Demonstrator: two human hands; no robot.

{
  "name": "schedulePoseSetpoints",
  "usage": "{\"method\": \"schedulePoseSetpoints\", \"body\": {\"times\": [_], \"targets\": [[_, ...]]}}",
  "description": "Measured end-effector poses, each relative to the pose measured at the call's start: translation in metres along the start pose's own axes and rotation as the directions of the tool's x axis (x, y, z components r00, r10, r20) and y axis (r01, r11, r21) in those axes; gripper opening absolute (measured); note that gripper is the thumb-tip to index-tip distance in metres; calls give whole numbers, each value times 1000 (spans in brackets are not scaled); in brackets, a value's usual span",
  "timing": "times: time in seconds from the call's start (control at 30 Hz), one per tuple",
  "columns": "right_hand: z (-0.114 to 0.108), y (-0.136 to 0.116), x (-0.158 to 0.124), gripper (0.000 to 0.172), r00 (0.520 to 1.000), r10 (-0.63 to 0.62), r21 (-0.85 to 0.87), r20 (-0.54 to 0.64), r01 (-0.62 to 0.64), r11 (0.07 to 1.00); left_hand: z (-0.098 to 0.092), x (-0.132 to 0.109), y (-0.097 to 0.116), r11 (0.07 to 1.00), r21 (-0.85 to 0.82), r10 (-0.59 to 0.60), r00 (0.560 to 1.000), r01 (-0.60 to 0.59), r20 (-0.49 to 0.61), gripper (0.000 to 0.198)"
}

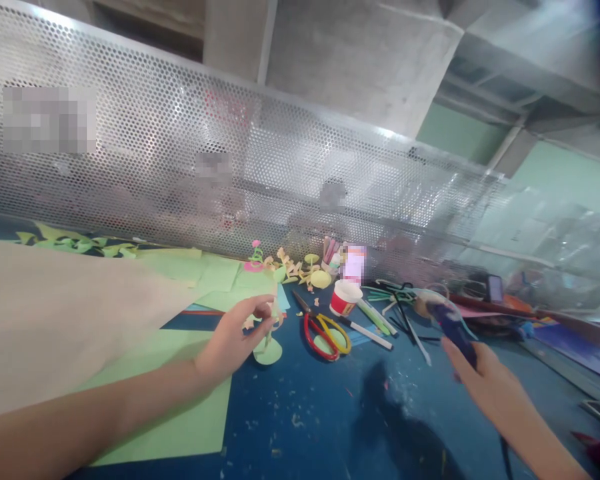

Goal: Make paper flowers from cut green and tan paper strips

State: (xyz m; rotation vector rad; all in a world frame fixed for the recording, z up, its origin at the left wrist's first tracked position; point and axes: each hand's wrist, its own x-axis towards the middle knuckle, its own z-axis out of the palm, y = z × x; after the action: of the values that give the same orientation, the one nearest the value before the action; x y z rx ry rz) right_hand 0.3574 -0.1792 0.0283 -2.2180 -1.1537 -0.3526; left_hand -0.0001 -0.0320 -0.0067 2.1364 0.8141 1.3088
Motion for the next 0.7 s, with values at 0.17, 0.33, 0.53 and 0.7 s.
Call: {"method": "schedulePoseSetpoints", "body": {"times": [0.17, 0.33, 0.53, 0.7], "targets": [[-5, -81, -1, 33, 991, 32, 820, 127, -123, 559, -1, 0, -3, 999, -3, 36, 999, -36, -24, 30], [29, -148, -28, 27, 916, -214, 891, 340, -240, 386, -2, 0, -8, 998, -63, -14, 998, 9, -66, 30], [53, -175, -70, 31, 801, -470, 808, 372, -31, 588, -6, 2, -7, 986, -143, -97, 994, 89, -55, 31], [46, -170, -84, 39, 813, -436, 626, 387, 116, 771, -7, 3, -6, 976, -186, -115, 993, 109, -24, 30]]}}
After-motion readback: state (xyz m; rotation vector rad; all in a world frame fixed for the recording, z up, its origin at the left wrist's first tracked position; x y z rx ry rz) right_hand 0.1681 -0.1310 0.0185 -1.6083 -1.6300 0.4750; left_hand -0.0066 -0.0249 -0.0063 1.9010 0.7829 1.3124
